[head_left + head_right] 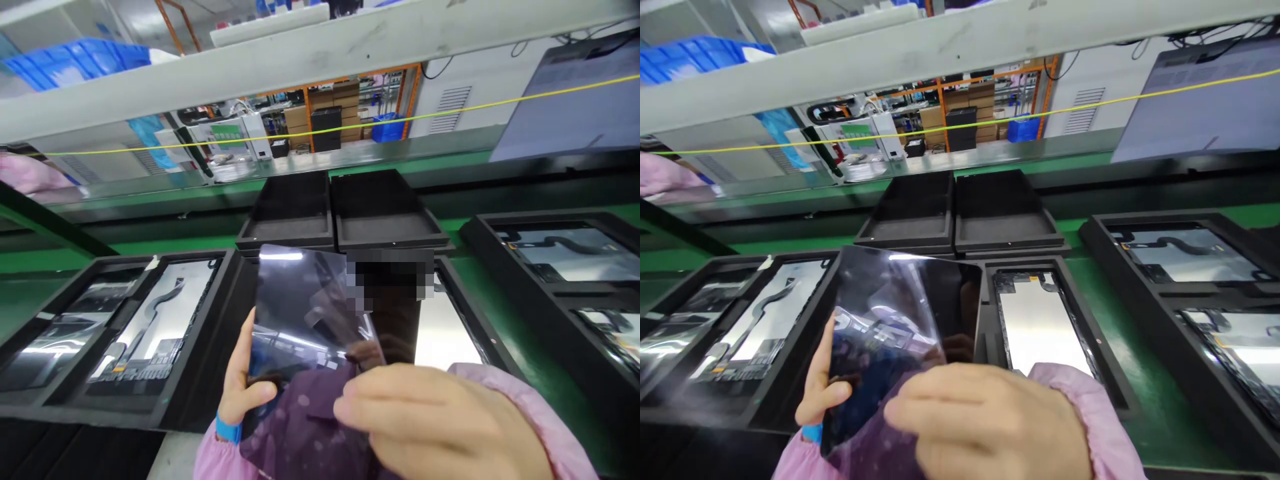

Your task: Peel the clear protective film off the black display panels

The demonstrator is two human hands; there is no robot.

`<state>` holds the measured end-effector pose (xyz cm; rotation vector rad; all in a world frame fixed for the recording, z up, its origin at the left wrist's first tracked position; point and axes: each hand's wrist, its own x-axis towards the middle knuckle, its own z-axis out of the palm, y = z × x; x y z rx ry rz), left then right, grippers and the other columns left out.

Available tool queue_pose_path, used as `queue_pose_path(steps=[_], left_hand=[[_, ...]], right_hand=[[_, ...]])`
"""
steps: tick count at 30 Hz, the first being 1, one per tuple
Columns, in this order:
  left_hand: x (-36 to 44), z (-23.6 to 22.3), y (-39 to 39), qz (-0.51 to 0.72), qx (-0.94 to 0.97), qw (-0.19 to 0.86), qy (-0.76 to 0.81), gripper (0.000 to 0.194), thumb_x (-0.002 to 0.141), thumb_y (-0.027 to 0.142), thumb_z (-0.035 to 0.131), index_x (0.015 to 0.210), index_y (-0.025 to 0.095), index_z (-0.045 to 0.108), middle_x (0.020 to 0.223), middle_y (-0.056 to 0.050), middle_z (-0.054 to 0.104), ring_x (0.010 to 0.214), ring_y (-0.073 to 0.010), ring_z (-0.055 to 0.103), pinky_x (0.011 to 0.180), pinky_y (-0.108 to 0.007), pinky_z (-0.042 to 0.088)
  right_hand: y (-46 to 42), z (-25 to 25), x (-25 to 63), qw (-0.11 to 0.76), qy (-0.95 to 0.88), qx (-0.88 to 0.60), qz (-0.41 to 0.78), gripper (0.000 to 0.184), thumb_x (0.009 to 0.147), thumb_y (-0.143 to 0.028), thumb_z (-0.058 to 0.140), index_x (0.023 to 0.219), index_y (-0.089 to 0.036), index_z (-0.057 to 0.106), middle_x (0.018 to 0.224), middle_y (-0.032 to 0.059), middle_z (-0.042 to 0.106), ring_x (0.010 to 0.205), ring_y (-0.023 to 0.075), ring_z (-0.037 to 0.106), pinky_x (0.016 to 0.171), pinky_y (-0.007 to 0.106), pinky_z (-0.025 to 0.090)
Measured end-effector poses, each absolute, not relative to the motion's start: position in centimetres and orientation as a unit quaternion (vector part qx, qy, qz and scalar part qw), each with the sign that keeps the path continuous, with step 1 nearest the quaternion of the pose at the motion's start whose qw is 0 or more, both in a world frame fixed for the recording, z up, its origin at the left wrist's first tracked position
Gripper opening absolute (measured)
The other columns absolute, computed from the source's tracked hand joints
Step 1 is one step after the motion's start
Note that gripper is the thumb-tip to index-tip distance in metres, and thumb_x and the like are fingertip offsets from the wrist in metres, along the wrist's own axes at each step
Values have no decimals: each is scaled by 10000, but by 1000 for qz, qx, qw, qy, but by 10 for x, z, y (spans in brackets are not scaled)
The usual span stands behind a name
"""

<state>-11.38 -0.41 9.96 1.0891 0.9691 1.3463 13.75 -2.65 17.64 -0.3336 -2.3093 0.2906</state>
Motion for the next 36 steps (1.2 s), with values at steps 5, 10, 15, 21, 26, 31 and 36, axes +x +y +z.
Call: queue_pose_path(steps=[5, 10, 15, 21, 26, 31, 36], left_hand=[[-100, 99, 24, 575, 453, 598, 328, 649, 689, 259, 725, 1311, 317, 548, 1401, 31, 525, 1353, -266, 400, 1118, -342, 320], [-100, 89, 45, 556, 455, 620, 315, 576, 757, 298, 679, 1315, 242, 552, 1441, -27, 479, 1408, -285, 294, 1174, -405, 194], [-87, 101, 41, 571, 419, 629, 321, 463, 853, 372, 590, 1298, 246, 570, 1451, -30, 462, 1376, -266, 362, 1153, -373, 259], [-71, 120, 34, 620, 384, 588, 350, 508, 873, 337, 573, 1363, 227, 494, 1498, -2, 393, 1427, -220, 251, 1173, -326, 222], [-59, 133, 26, 625, 383, 601, 319, 548, 892, 317, 537, 1420, 246, 409, 1534, 14, 324, 1442, -228, 200, 1182, -342, 209], [-48, 137, 19, 624, 360, 622, 307, 566, 905, 323, 530, 1443, 280, 359, 1538, 25, 319, 1438, -225, 223, 1182, -344, 215], [-45, 139, 14, 625, 359, 624, 302, 491, 950, 383, 436, 1429, 284, 386, 1524, 48, 339, 1437, -178, 225, 1184, -296, 197]], right_hand=[[22, 166, 161, 307, -925, -145, 168, 334, 732, -1, 423, 948, -105, 655, 1253, 116, 579, 1322, 205, 403, 1060, 350, 438], [53, 146, 170, 211, -915, -220, 264, 93, 847, -199, 599, 798, -173, 674, 1233, 83, 597, 1325, 260, 395, 1055, 432, 431], [60, 140, 169, 279, -883, -280, 253, 215, 889, -304, 591, 723, -169, 585, 1104, 83, 657, 1189, 246, 545, 968, 393, 512], [61, 137, 155, 519, -790, -319, 69, 121, 873, -182, 559, 752, -187, 558, 1109, 67, 645, 1159, 240, 561, 971, 406, 482], [65, 134, 155, 594, -705, -382, 68, 174, 867, -275, 581, 718, -188, 559, 1210, 68, 595, 1274, 288, 443, 1047, 508, 374], [60, 137, 159, 626, -638, -409, 184, 259, 852, -380, 601, 688, -187, 551, 1174, 66, 624, 1225, 297, 500, 976, 456, 453], [50, 143, 154, 668, -568, -430, 215, 275, 793, -399, 663, 645, -189, 565, 1161, 67, 636, 1162, 310, 550, 1011, 448, 430]])
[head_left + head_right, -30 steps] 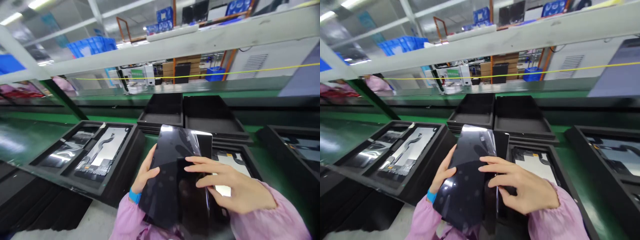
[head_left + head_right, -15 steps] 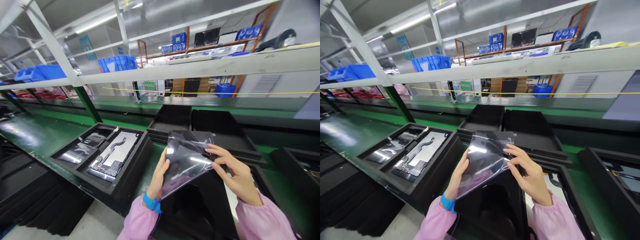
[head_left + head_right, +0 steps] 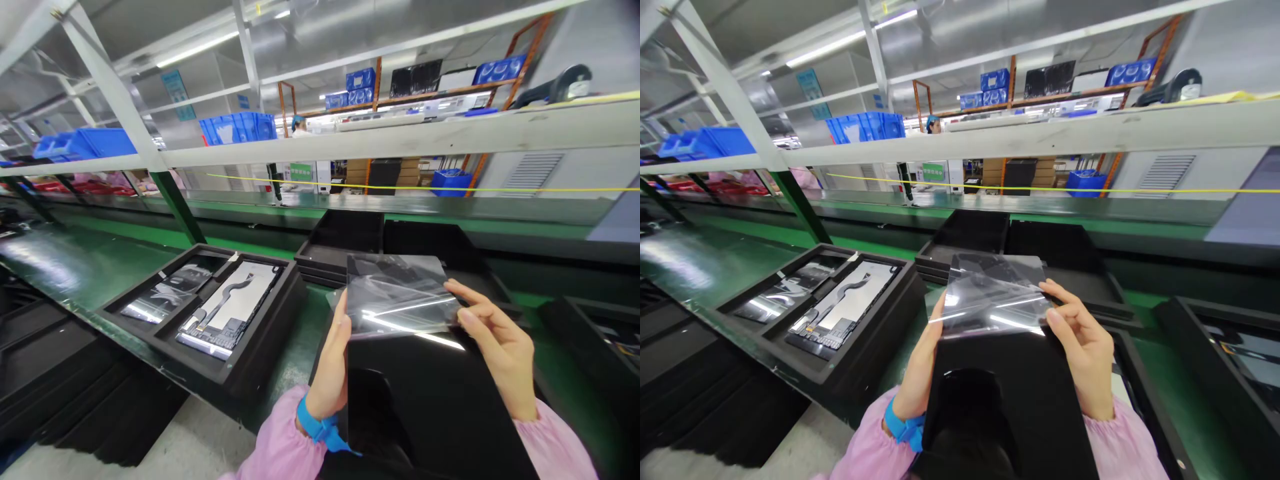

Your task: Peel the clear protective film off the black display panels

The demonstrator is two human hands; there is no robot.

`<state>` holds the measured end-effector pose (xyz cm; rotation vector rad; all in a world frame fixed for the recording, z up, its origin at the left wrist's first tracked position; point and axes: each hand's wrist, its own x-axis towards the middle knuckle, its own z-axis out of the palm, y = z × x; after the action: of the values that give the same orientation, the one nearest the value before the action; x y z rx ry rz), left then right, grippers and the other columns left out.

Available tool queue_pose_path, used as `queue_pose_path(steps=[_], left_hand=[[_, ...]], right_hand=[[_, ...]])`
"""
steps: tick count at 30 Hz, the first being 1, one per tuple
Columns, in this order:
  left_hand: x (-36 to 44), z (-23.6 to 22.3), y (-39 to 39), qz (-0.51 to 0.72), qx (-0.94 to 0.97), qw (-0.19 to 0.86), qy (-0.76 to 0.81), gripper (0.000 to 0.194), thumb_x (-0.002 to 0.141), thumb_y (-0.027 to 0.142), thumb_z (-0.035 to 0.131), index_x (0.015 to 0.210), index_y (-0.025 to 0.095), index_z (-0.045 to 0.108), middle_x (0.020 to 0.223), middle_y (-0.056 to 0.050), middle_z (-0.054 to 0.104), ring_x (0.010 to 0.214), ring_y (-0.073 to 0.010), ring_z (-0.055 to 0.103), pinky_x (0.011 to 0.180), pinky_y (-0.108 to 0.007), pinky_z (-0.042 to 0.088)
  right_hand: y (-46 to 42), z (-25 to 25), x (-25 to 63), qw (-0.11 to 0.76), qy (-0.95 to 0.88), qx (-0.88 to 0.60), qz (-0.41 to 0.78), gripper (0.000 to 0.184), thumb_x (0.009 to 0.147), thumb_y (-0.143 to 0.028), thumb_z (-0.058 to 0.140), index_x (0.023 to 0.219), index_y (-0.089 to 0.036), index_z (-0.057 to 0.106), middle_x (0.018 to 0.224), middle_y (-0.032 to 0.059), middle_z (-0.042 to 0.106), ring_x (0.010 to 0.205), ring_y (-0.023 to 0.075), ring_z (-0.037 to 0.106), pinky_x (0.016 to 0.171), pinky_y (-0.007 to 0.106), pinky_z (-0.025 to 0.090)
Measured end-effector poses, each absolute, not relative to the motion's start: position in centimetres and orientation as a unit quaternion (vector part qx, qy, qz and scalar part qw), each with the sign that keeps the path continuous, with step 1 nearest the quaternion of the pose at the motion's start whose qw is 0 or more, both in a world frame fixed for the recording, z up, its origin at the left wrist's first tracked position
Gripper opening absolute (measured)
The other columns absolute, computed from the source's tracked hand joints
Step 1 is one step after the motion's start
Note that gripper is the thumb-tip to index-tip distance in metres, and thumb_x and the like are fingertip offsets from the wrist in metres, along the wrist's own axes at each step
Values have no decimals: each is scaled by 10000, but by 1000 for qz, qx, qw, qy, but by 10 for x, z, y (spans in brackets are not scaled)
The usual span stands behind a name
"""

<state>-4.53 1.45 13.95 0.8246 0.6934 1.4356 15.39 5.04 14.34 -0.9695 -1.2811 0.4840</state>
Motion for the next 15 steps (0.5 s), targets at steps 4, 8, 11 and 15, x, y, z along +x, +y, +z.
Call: queue_pose_path(steps=[4, 8, 11, 15], left_hand=[[-46, 145, 13, 634, 381, 609, 286, 463, 961, 392, 385, 1407, 276, 425, 1525, 72, 328, 1444, -144, 190, 1194, -276, 162], [-45, 150, 14, 625, 377, 616, 295, 471, 929, 420, 430, 1381, 291, 462, 1511, 95, 350, 1449, -155, 172, 1200, -292, 139], [-41, 153, 14, 622, 378, 626, 279, 479, 924, 421, 412, 1373, 264, 472, 1510, 91, 355, 1449, -164, 163, 1200, -298, 137], [-35, 158, 14, 635, 384, 616, 266, 455, 903, 358, 435, 1337, 243, 508, 1472, 106, 412, 1440, -134, 181, 1181, -241, 162]], right_hand=[[48, 145, 153, 708, -521, -415, 235, 269, 754, -352, 700, 617, -179, 545, 1175, 82, 628, 1154, 297, 556, 1061, 442, 379], [45, 150, 150, 735, -477, -404, 263, 268, 675, -315, 728, 583, -176, 518, 1068, 111, 664, 1084, 301, 593, 1009, 462, 399], [40, 157, 145, 756, -444, -406, 257, 249, 643, -272, 719, 565, -184, 499, 1037, 115, 670, 1026, 267, 615, 936, 407, 424], [37, 164, 153, 762, -442, -406, 244, 225, 640, -246, 679, 550, -210, 476, 997, 66, 675, 992, 225, 618, 892, 388, 402]])
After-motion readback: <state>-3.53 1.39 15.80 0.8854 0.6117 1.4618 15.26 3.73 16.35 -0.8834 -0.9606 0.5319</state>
